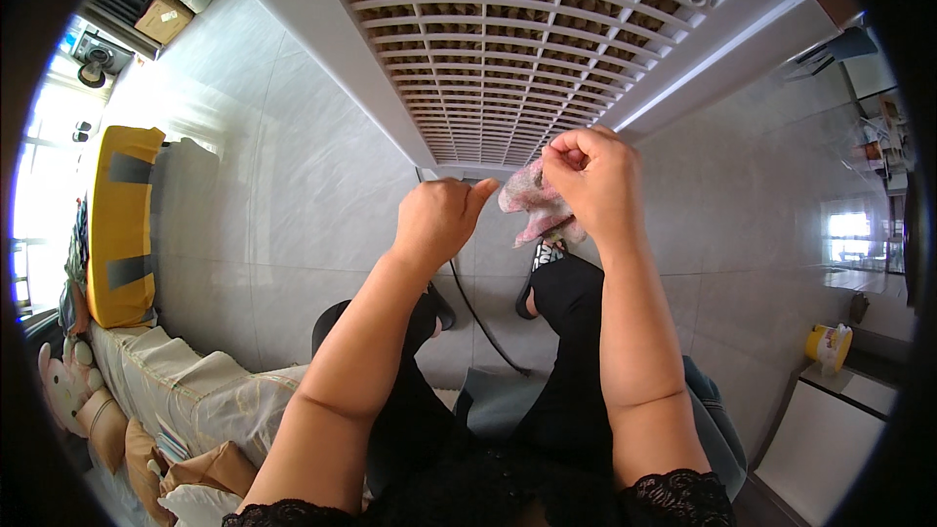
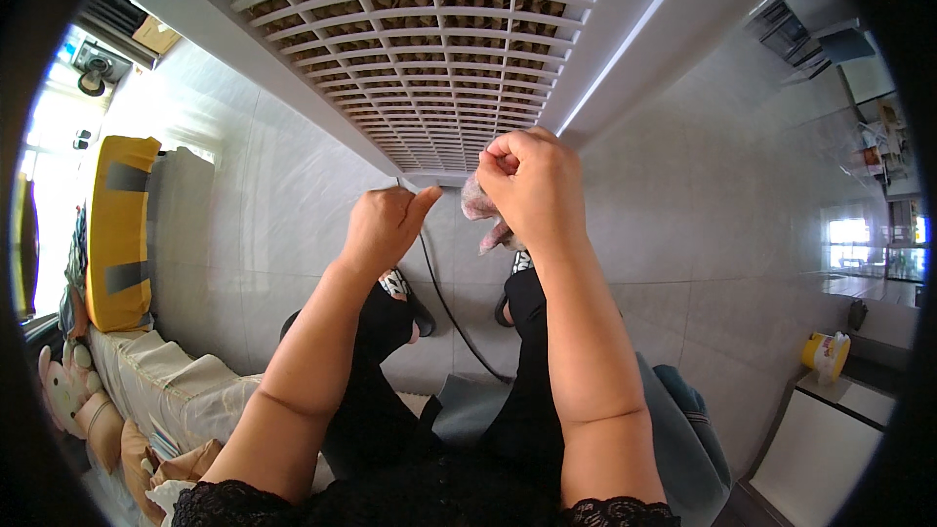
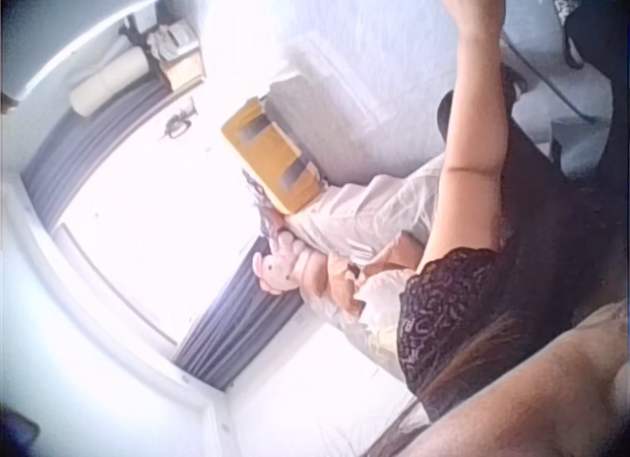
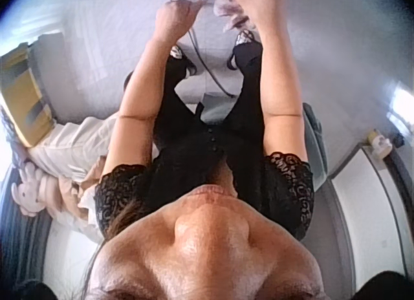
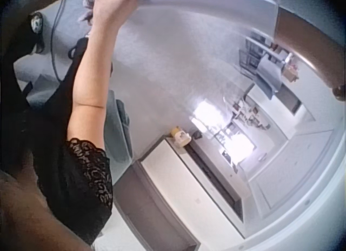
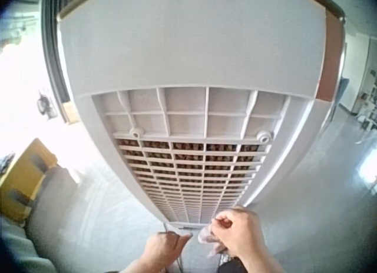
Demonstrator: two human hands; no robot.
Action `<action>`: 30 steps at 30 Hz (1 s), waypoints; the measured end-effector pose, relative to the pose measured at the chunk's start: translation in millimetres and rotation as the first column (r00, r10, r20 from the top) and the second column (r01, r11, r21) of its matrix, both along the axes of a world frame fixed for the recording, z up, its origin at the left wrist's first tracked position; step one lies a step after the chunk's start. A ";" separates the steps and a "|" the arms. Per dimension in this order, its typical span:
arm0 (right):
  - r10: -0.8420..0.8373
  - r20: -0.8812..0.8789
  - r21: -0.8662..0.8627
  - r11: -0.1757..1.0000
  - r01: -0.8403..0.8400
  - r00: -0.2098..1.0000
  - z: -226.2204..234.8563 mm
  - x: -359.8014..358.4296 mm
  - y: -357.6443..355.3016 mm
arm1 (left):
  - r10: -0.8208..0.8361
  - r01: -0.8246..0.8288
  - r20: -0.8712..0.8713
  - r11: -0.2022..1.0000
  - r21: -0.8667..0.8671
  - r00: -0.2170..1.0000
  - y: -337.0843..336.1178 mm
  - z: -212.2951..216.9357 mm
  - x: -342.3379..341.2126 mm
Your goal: The person wipes the front grille of a portable air cooler with a pink cloth. They hold the unit steady with one hand while scrubbing the grille with the other, moving across different sections of the front surface.
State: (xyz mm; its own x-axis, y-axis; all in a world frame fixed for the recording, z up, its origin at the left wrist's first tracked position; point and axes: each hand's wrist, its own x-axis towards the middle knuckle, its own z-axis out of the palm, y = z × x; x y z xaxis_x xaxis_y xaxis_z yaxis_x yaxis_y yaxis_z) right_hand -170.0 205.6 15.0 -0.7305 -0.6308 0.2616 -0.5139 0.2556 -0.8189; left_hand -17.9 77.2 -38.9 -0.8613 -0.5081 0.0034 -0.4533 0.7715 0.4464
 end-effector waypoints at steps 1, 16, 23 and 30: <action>0.002 -0.008 -0.002 1.000 -0.002 1.000 -0.1 1.2 -0.4 | 0.043 -0.027 -0.192 0.996 0.087 0.980 -0.2 3.1 -1.5; -0.019 -0.012 0.027 0.999 0.020 1.000 3.4 4.8 -2.3 | 0.429 -0.086 -0.613 0.858 0.507 0.663 3.4 49.1 -62.3; -0.012 -0.033 -0.062 0.998 0.010 0.999 3.5 1.5 -1.7 | 0.298 -0.068 -0.534 0.911 0.406 0.791 16.3 16.6 -21.8; -0.191 -0.389 -0.318 0.946 0.063 0.901 -12.7 7.6 -18.1 | 0.110 -0.043 -0.297 0.974 0.222 0.948 19.9 4.1 -9.3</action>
State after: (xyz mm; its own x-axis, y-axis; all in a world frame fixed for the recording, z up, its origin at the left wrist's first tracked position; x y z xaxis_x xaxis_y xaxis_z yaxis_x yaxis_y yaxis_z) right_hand -162.4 187.4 2.2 -0.5860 -0.3886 0.7110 -0.7981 0.1250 -0.5894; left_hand -27.2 97.1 -34.8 -0.7937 -0.5904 0.1463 -0.3232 0.6132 0.7207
